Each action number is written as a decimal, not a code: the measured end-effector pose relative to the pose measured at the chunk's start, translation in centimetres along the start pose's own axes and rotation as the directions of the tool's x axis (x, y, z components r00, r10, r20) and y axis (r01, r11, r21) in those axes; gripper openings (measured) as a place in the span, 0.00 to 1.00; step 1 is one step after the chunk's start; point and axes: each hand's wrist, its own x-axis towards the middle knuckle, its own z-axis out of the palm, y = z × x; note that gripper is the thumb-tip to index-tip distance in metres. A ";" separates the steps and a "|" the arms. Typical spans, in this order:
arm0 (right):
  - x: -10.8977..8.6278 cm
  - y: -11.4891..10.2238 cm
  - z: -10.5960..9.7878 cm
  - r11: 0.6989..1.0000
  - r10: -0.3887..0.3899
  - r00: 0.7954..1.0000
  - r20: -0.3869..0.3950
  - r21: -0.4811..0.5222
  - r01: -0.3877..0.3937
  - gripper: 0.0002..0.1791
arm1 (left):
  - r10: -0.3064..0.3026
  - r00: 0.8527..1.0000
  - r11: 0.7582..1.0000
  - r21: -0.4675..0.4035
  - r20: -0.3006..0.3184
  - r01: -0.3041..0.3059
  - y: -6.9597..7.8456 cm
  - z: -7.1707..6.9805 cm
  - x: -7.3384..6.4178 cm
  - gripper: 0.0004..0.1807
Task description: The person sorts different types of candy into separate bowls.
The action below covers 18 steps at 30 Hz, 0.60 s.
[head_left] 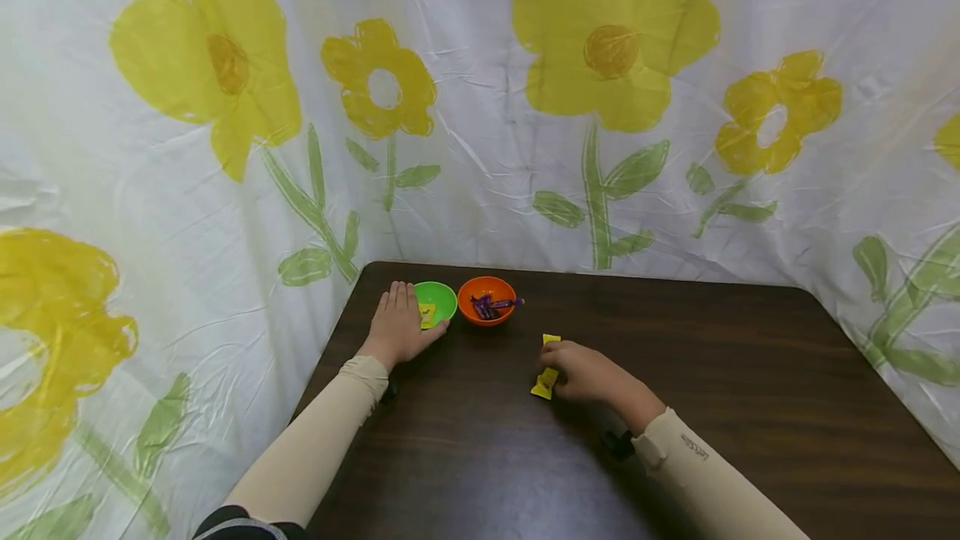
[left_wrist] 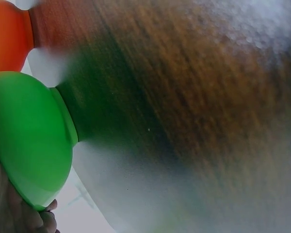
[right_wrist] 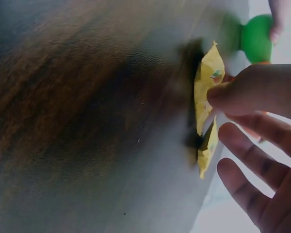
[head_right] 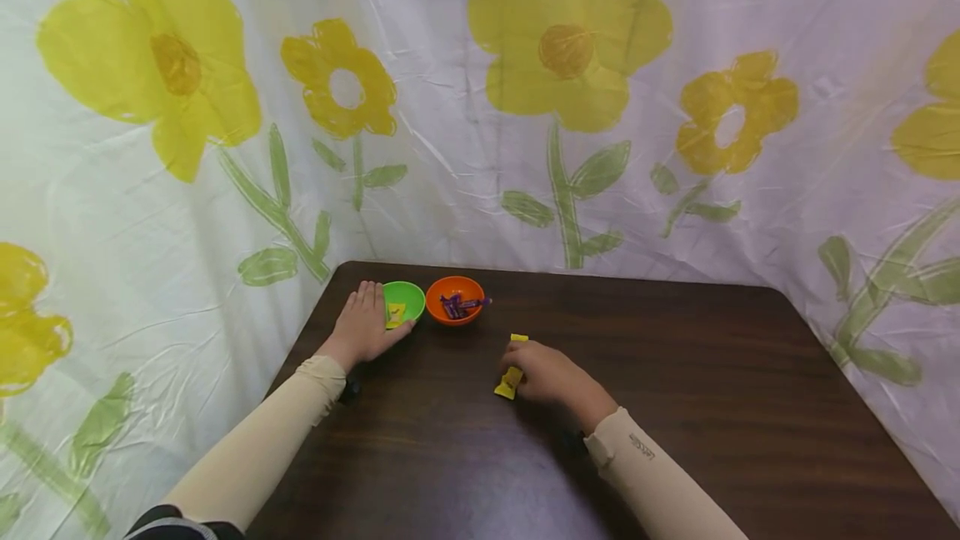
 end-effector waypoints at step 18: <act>0.0 -0.7 0.3 0.997 0.080 0.997 0.022 -0.020 -0.080 0.13 | 0.006 1.000 1.000 0.012 -0.006 -0.006 0.0 -0.3 -0.2 0.61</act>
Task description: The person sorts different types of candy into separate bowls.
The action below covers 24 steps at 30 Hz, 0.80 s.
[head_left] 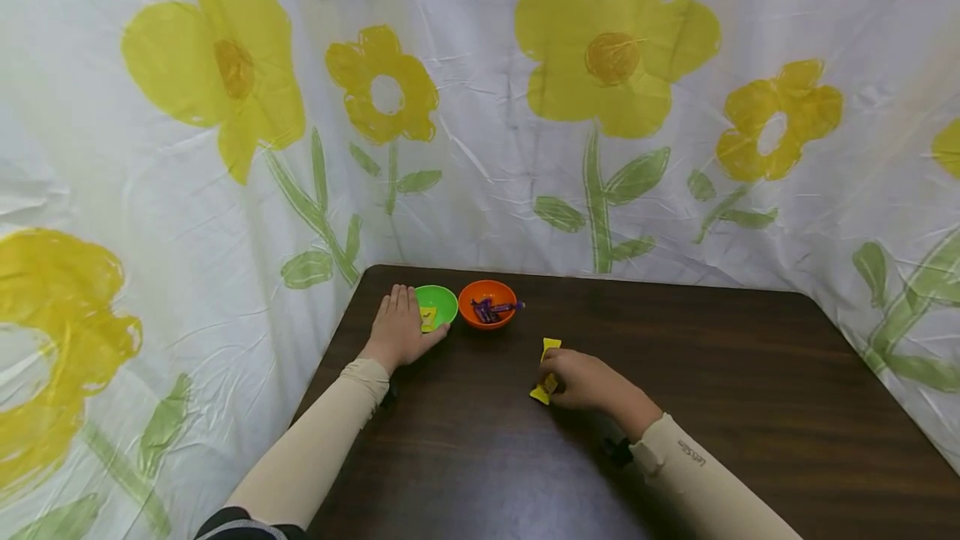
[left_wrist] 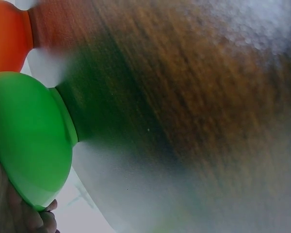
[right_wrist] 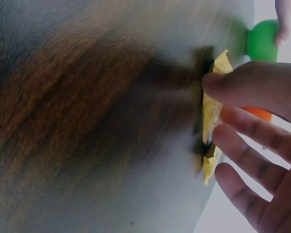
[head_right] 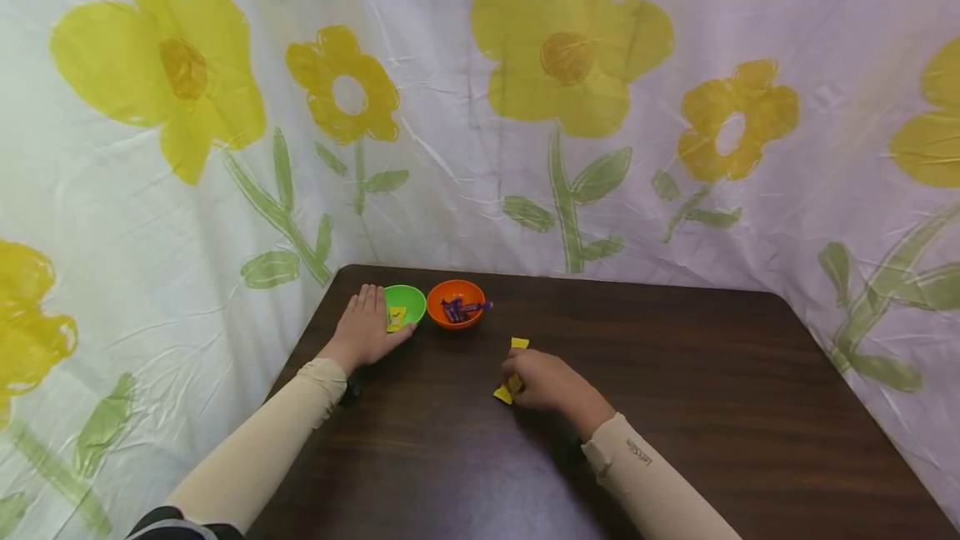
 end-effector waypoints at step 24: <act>-0.2 -0.2 0.5 1.000 -0.020 1.000 -0.010 -0.011 0.020 0.07 | -0.016 1.000 1.000 -0.010 0.011 0.016 0.3 0.1 -0.1 0.62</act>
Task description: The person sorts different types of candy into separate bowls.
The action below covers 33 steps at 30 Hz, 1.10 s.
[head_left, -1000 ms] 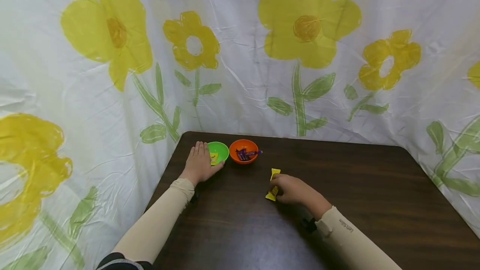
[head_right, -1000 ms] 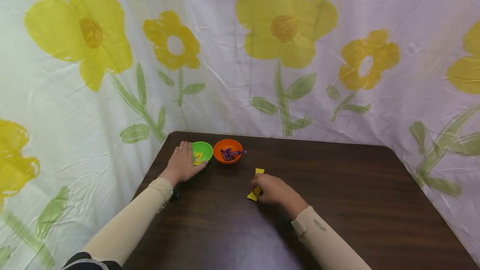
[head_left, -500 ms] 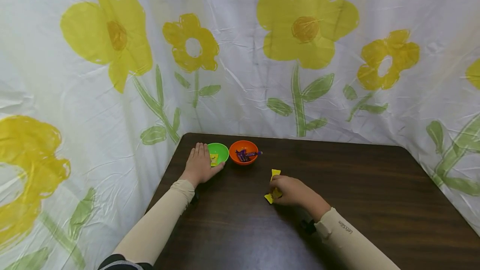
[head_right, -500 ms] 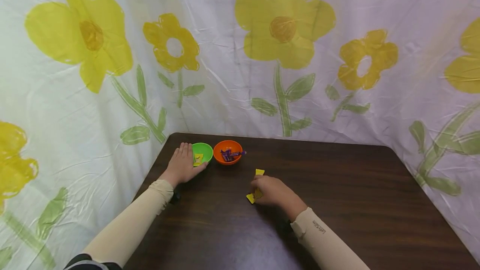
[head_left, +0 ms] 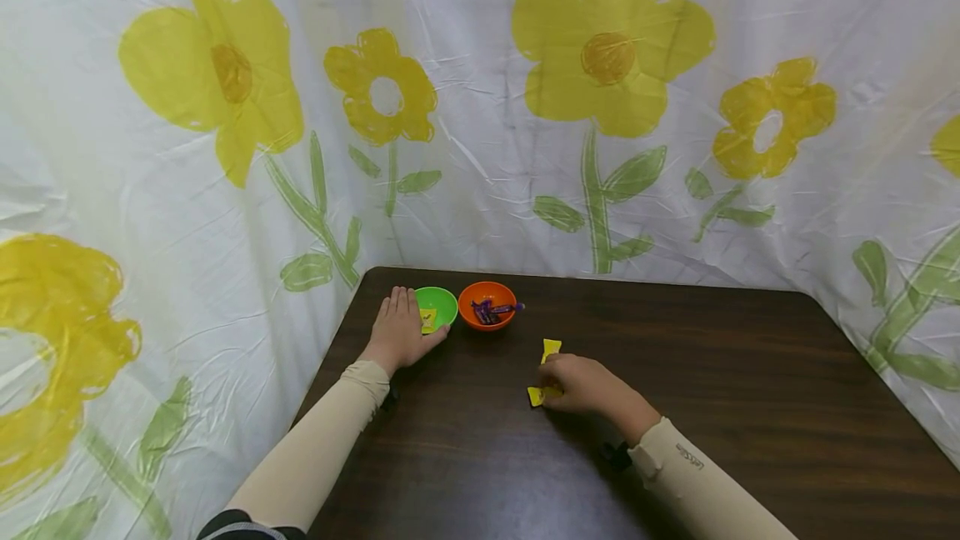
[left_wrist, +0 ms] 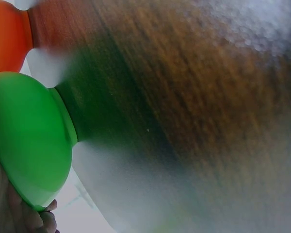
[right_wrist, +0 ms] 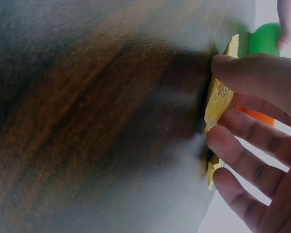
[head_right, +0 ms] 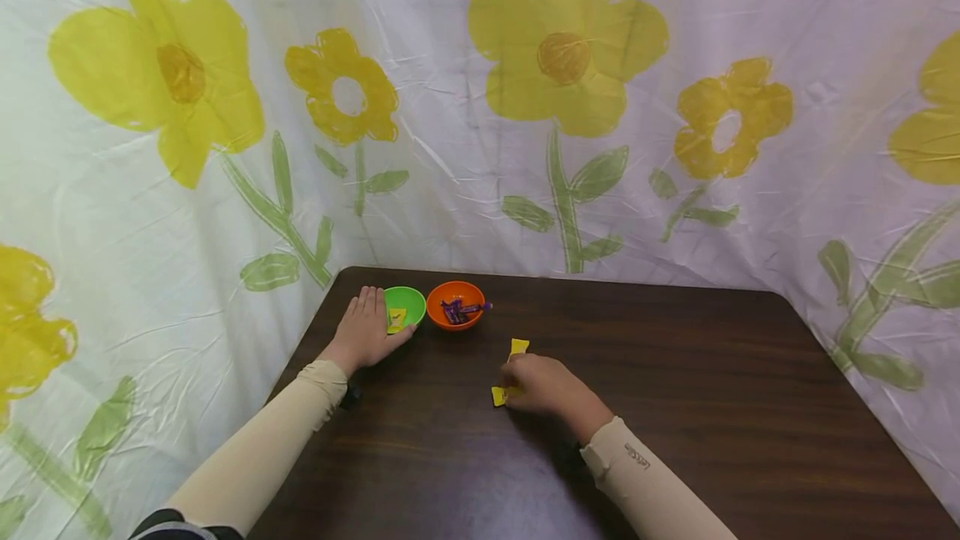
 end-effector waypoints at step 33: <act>0.5 -0.1 0.6 1.000 0.011 0.998 -0.068 0.006 -0.011 0.07 | -0.001 1.000 1.000 -0.002 0.009 0.001 0.0 -0.3 0.0 0.62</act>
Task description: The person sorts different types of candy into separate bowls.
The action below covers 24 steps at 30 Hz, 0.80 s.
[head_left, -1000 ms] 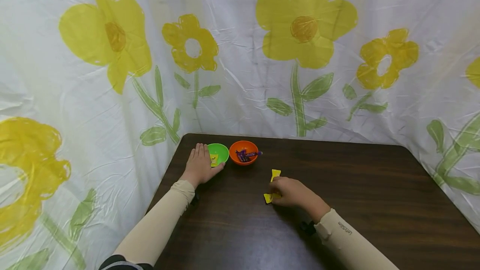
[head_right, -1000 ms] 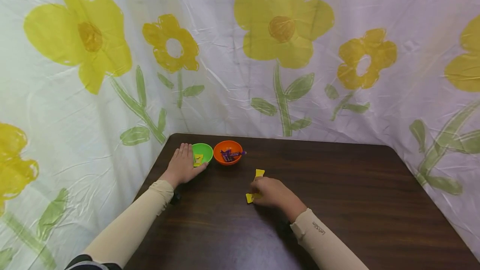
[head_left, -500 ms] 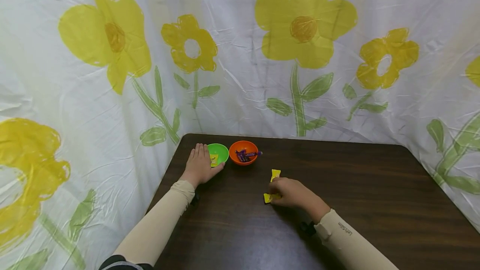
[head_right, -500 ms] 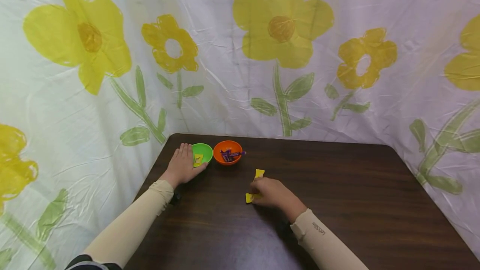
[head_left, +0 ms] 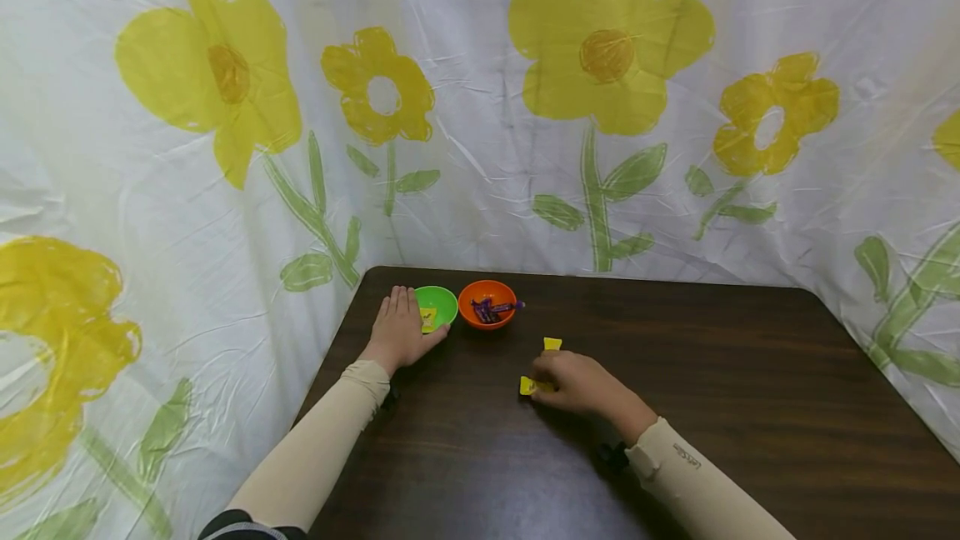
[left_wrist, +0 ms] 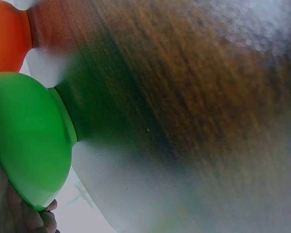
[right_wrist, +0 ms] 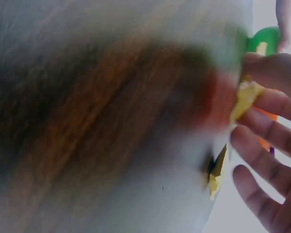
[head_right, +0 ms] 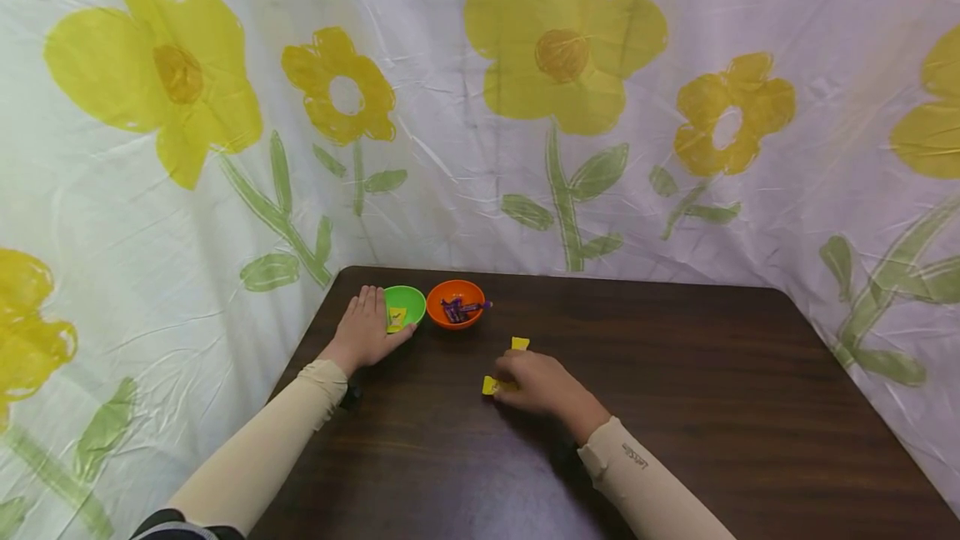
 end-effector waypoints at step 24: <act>3.3 -1.9 0.6 0.999 0.040 0.947 -0.319 -0.001 -0.042 0.10 | 0.003 1.000 1.000 0.010 0.001 -0.003 -0.2 0.3 0.3 0.62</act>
